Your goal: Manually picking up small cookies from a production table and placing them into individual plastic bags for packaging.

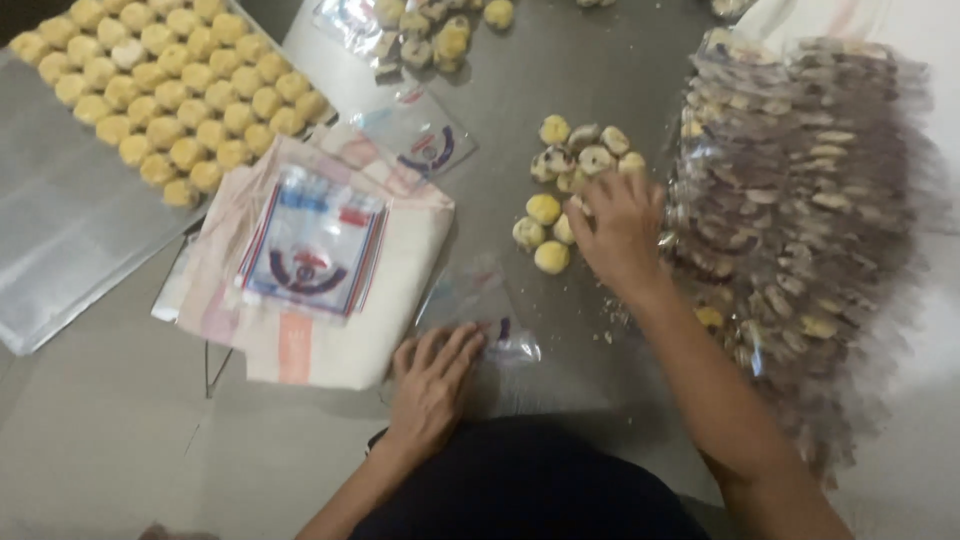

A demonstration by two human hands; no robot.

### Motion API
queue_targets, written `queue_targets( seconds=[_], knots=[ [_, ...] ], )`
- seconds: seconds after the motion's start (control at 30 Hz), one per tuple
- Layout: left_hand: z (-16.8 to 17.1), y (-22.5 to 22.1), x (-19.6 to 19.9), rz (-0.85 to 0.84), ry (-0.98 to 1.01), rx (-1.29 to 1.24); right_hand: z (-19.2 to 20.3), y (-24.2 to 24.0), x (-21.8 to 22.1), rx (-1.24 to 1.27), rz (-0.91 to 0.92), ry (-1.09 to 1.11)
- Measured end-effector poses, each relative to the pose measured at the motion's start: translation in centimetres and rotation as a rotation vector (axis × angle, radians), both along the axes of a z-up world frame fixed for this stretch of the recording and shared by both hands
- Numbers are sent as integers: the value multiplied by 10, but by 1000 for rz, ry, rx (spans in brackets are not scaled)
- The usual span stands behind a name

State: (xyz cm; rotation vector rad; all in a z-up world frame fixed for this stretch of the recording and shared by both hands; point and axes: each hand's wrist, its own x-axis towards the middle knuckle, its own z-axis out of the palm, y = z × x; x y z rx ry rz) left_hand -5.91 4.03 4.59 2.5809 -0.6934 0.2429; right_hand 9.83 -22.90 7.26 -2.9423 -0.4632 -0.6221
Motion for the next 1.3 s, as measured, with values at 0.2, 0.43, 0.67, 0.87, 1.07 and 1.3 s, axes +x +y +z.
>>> queue_targets(
  seconds=[0.2, 0.43, 0.67, 0.87, 1.07, 1.3],
  knots=[
    [-29, -28, 5, 81, -2, 43, -44, 16, -60, -31, -49, 276],
    [-51, -56, 28, 76, 138, 277, 10, 14, -141, 636, -118, 427],
    [-48, -79, 21, 12, -46, 105, -28, 30, -144, 631, 42, 320],
    [-38, -81, 22, -8, 75, 75, -12, 45, -147, 835, -73, 489],
    [-45, -68, 22, 69, 191, 68, -21, 11, -83, 974, -231, 512],
    [-60, -65, 27, 128, 157, -20, -38, 32, -37, 129, 97, 157]
  ],
)
